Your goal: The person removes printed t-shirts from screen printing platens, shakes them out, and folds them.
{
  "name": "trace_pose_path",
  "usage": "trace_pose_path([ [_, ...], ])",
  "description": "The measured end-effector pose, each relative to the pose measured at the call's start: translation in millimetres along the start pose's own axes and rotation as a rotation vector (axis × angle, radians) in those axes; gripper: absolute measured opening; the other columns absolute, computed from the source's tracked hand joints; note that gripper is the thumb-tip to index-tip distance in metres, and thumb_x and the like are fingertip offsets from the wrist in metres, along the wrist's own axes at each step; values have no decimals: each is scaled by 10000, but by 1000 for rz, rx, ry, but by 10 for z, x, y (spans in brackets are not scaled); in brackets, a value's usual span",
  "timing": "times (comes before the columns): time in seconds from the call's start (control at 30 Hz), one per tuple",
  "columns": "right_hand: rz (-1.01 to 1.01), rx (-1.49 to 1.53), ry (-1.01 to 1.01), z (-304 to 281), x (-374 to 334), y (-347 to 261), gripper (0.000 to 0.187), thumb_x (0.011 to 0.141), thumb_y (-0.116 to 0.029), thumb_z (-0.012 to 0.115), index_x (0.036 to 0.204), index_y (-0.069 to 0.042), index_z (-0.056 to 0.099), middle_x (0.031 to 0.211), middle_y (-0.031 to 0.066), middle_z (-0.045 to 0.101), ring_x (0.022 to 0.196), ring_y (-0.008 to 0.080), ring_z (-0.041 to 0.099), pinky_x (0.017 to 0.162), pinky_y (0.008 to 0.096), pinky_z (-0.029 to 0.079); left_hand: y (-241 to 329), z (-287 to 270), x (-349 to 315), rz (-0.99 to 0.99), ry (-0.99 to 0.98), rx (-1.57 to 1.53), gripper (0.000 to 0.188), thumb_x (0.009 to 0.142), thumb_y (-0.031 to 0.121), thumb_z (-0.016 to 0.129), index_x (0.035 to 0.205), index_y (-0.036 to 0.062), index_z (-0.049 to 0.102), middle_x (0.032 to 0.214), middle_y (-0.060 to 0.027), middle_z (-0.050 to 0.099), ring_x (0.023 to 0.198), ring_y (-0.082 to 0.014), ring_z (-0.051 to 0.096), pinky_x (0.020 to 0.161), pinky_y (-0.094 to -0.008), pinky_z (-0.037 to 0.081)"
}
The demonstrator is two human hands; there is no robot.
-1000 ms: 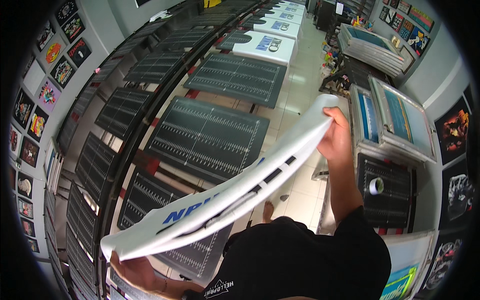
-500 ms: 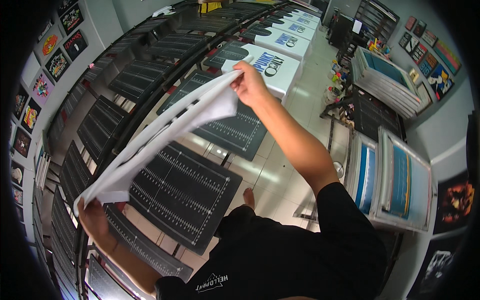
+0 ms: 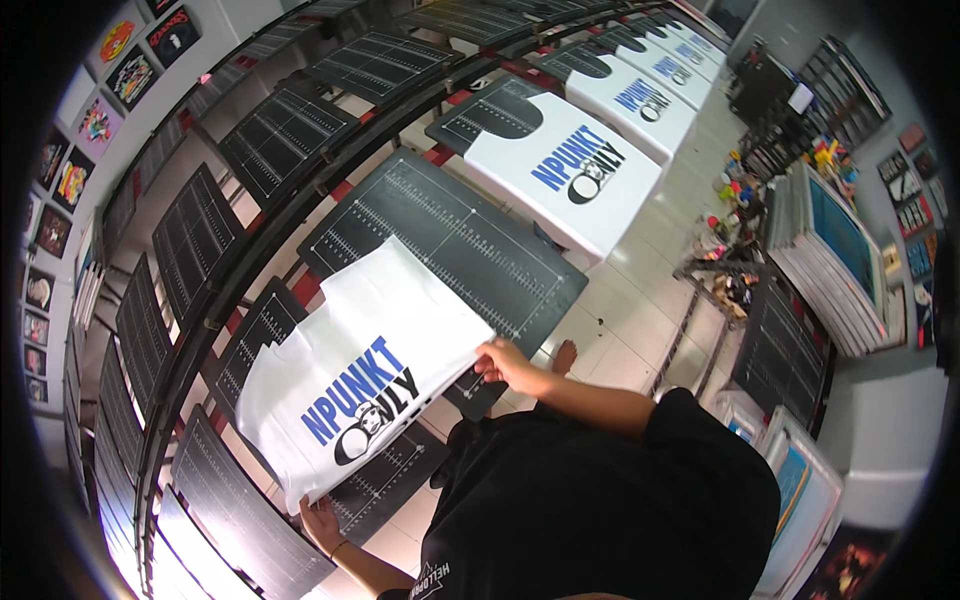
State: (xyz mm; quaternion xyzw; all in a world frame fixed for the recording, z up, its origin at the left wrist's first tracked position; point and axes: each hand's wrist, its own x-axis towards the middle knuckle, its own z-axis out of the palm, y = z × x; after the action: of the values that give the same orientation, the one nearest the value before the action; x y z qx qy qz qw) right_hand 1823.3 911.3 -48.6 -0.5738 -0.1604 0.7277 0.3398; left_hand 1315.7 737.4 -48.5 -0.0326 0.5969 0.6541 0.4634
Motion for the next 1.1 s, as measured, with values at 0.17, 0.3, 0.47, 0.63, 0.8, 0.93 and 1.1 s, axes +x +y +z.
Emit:
trace_pose_path([
  [0.17, 168, -116, -346, -763, -93, -454, 301, 903, -327, 552, 1061, -74, 512, 1020, 49, 591, 863, 172, 613, 711, 318, 501, -171, -396, 74, 189, 566, 532, 291, 826, 212, 578, 971, -38, 549, 896, -154, 580, 789, -253, 547, 685, -364, 454],
  [0.3, 34, -242, -285, -2092, 12, -1338, 328, 915, -326, 537, 1118, -69, 513, 1087, 67, 594, 875, 165, 628, 695, 274, 493, -946, 1219, -251, 796, 661, 765, 256, 877, 141, 462, 952, -82, 564, 943, -184, 614, 822, -254, 543, 776, -380, 439],
  [0.47, -336, -154, 67, -3738, 193, -2536, 271, 888, -276, 542, 1013, -35, 549, 936, 56, 614, 818, 143, 611, 661, 261, 475, -2757, 4411, -1095, 635, -274, 629, 253, 889, 157, 505, 1054, -26, 562, 1043, -114, 587, 871, -200, 605, 726, -272, 477],
  [0.63, -626, -349, 352, -4768, 678, -3625, 355, 887, -324, 543, 1051, -9, 556, 979, 80, 615, 948, 174, 579, 797, 296, 444, -3632, 6308, -2038, 505, -667, 844, 384, 917, 113, 518, 1256, -31, 406, 1228, -163, 499, 1173, -251, 491, 945, -321, 421],
  [0.8, -676, -642, 399, -5296, 1241, -4342, 546, 905, -448, 502, 1170, 28, 525, 1109, 152, 599, 1048, 255, 553, 923, 346, 405, -4396, 6892, -1776, 516, -440, 785, 496, 967, 220, 435, 1358, -36, 270, 1357, -211, 367, 1244, -281, 399, 1027, -354, 327],
  [0.93, -453, -769, 341, -5759, 1786, -4514, 800, 891, -649, 326, 1323, 17, 417, 1317, 169, 480, 1254, 289, 408, 1039, 363, 295, -4820, 7047, -1639, 377, -276, 442, 586, 988, 398, 329, 1415, 32, 164, 1364, -205, 362, 1227, -279, 416, 1021, -362, 345],
  [1.1, 117, -296, -155, -6481, 2260, -4004, 838, 849, -738, 240, 1360, -97, 413, 1293, 86, 518, 1162, 239, 489, 974, 389, 365, -4913, 6832, -1863, -160, -352, 23, 729, 926, 625, 208, 1432, 101, 197, 1316, -148, 457, 1201, -261, 455, 993, -387, 397],
])
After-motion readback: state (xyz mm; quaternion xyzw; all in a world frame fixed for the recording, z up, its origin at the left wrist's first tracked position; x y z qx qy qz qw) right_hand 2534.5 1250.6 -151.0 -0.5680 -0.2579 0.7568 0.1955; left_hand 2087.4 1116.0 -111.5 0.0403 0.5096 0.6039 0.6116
